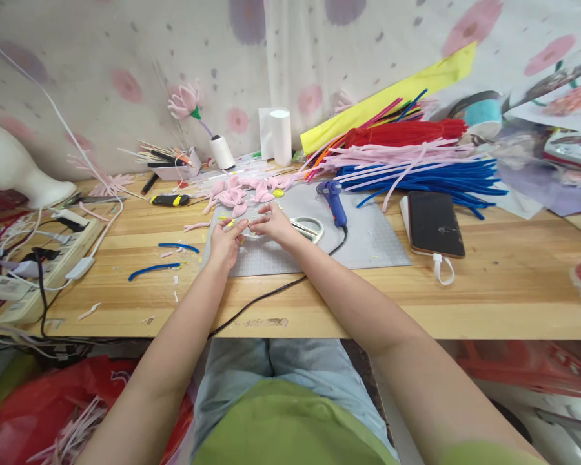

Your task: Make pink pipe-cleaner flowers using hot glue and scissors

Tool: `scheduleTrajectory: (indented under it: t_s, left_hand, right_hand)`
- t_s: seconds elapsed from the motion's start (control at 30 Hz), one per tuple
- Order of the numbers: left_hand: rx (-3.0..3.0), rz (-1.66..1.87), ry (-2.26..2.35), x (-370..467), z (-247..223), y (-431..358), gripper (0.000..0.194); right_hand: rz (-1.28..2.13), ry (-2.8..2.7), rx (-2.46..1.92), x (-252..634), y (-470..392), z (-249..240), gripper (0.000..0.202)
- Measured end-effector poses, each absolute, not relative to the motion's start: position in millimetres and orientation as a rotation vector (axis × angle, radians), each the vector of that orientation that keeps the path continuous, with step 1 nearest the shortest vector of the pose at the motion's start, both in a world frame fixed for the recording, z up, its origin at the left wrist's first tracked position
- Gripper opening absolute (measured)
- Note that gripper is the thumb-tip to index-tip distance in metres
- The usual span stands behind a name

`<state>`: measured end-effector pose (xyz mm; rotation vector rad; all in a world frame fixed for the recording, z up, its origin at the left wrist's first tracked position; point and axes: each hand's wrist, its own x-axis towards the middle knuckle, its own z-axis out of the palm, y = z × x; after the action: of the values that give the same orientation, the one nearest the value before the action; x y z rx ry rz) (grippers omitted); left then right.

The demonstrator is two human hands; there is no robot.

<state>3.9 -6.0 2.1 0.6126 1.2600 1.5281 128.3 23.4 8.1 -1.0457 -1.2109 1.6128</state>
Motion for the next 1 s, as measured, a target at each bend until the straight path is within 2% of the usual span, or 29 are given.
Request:
scheduleTrajectory:
  t_s: [0.63, 1.0]
  left_hand:
    - [0.702, 1.477, 1.37, 5.0, -2.1, -4.9, 0.059]
    - [0.7, 1.439, 1.219, 2.7, 4.9, -6.2, 0.062]
  right_hand:
    - [1.599, -1.337, -1.009, 128.1, 23.4, 1.6, 0.043]
    - [1.599, -1.272, -1.056, 128.3, 25.8, -2.0, 0.041]
